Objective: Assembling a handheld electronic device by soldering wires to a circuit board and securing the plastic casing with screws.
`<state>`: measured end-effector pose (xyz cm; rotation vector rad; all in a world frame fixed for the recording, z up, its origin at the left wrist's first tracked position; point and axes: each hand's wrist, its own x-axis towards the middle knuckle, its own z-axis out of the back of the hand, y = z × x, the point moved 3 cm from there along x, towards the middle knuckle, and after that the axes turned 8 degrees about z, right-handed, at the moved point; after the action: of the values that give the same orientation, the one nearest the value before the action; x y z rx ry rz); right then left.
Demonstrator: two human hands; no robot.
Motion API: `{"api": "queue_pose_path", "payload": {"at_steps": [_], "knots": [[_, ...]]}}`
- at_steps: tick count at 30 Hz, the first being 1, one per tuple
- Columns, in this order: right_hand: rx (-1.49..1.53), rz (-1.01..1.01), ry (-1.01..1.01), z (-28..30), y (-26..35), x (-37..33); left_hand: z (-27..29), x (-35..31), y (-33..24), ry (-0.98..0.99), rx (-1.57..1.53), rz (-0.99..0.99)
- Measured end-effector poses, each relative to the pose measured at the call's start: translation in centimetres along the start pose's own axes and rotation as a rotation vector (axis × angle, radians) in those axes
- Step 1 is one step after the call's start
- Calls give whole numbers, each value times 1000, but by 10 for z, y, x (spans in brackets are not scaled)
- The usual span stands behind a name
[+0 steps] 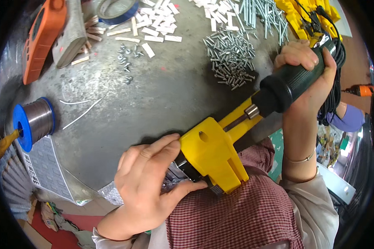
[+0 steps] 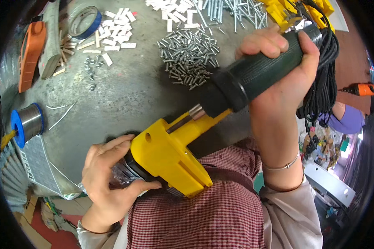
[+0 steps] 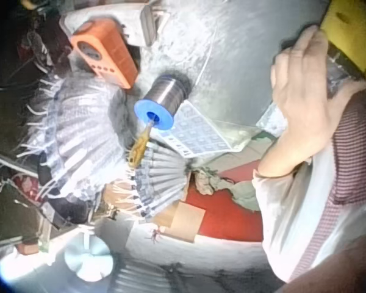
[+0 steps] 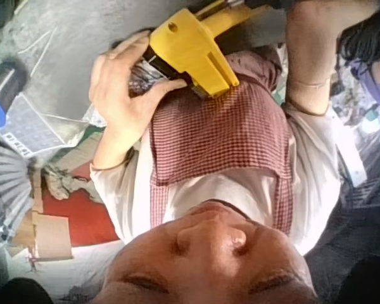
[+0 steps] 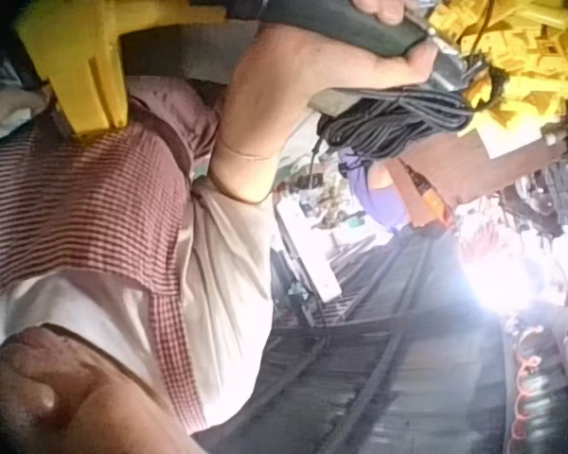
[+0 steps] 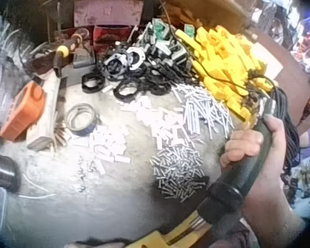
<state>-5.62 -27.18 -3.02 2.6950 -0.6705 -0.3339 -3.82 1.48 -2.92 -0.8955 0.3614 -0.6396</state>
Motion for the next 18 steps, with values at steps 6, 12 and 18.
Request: {"api": "queue_pose_path", "payload": {"at_steps": [6, 12, 18], "knots": [[-44, 19, 75, -1, 4, -3, -1, -2, -1, -26, -30, 58], [-239, 215, 64, -10, 7, -26, -6, -15, -4, -130, 138, 35], [-181, 222, -19, 11, 21, -56, -15, -34, -13, -247, 311, 20]]}}
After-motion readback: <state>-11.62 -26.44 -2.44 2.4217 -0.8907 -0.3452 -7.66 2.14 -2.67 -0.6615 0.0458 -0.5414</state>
